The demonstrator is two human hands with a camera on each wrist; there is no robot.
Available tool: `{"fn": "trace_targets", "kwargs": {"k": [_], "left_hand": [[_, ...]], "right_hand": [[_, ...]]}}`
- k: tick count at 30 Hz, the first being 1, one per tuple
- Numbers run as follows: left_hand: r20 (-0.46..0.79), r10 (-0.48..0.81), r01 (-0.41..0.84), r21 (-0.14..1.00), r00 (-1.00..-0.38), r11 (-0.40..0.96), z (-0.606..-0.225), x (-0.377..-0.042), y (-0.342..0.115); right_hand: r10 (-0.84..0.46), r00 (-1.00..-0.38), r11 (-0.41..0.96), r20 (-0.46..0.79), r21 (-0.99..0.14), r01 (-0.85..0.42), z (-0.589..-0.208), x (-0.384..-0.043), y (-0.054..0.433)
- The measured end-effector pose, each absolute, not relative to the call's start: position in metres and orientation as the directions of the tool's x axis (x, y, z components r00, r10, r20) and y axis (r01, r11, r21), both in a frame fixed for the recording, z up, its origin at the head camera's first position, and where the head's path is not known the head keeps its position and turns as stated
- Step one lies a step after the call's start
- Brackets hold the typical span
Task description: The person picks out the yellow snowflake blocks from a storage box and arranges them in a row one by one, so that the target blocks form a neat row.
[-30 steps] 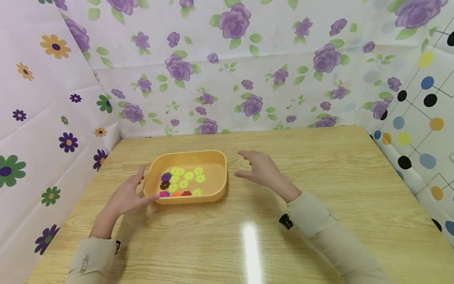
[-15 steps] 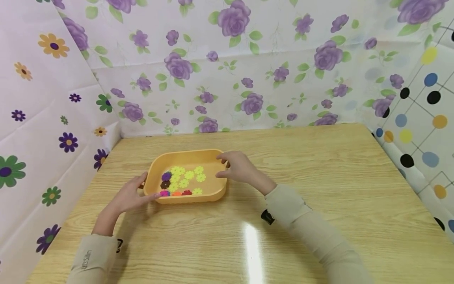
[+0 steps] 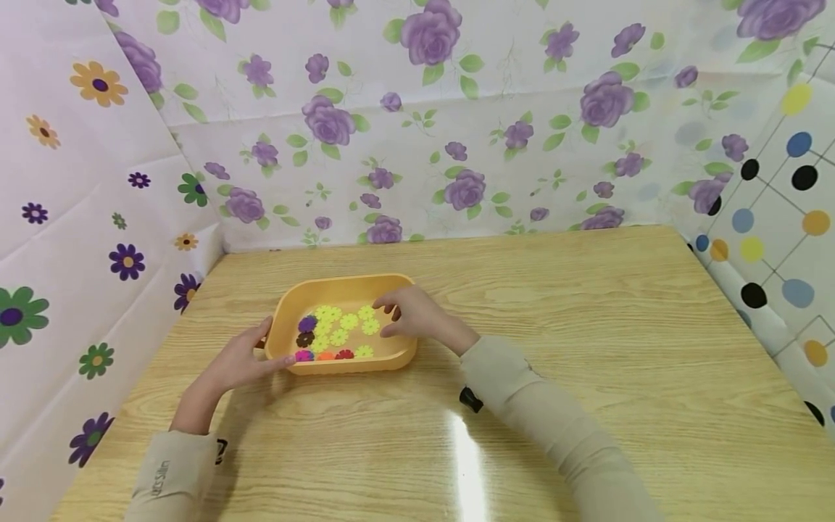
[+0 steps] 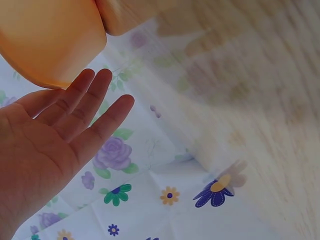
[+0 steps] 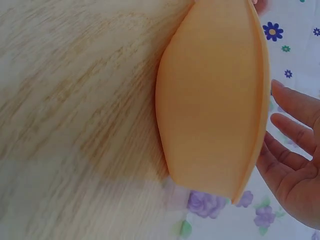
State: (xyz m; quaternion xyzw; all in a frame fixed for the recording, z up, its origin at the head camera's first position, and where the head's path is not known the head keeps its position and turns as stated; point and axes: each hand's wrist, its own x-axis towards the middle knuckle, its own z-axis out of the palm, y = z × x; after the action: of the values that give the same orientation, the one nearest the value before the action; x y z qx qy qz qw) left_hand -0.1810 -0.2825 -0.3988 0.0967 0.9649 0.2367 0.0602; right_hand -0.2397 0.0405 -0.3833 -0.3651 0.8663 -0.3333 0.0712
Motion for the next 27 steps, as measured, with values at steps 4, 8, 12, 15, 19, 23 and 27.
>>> {"fn": "trace_targets", "kwargs": {"k": [4,8,12,15,19,23,27], "left_hand": [[-0.061,0.22,0.165,0.483,-0.974,0.86,-0.399,-0.181,-0.282],[-0.057,0.229,0.171,0.498,-0.972,0.85,-0.399,-0.182,-0.28],[-0.073,0.225,0.156,0.515,-0.972,0.843,-0.398,-0.181,-0.281],[-0.083,0.214,0.14,0.524,-0.973,0.84,-0.397,-0.178,-0.283],[-0.082,0.214,0.14,0.524,-0.973,0.84,-0.398,-0.177,-0.285],[-0.08,0.218,0.146,0.52,-0.973,0.842,-0.401,-0.179,-0.283],[-0.074,0.222,0.152,0.523,-0.972,0.839,-0.402,-0.18,-0.282]], "right_hand": [[-0.708,-0.699,0.481,0.095,-0.661,-0.576,-0.388,-0.242,0.033],[-0.736,-0.67,0.439,0.097,-0.684,-0.582,-0.396,-0.246,0.027],[-0.74,-0.67,0.437,0.055,-0.718,-0.542,-0.402,-0.248,0.016],[-0.736,-0.677,0.457,-0.009,-0.744,-0.487,-0.406,-0.25,0.006],[-0.72,-0.69,0.51,-0.075,-0.732,-0.451,-0.408,-0.253,-0.002],[-0.711,-0.696,0.549,-0.099,-0.696,-0.463,-0.41,-0.256,-0.005],[-0.729,-0.678,0.55,-0.094,-0.67,-0.499,-0.414,-0.257,-0.005]]}}
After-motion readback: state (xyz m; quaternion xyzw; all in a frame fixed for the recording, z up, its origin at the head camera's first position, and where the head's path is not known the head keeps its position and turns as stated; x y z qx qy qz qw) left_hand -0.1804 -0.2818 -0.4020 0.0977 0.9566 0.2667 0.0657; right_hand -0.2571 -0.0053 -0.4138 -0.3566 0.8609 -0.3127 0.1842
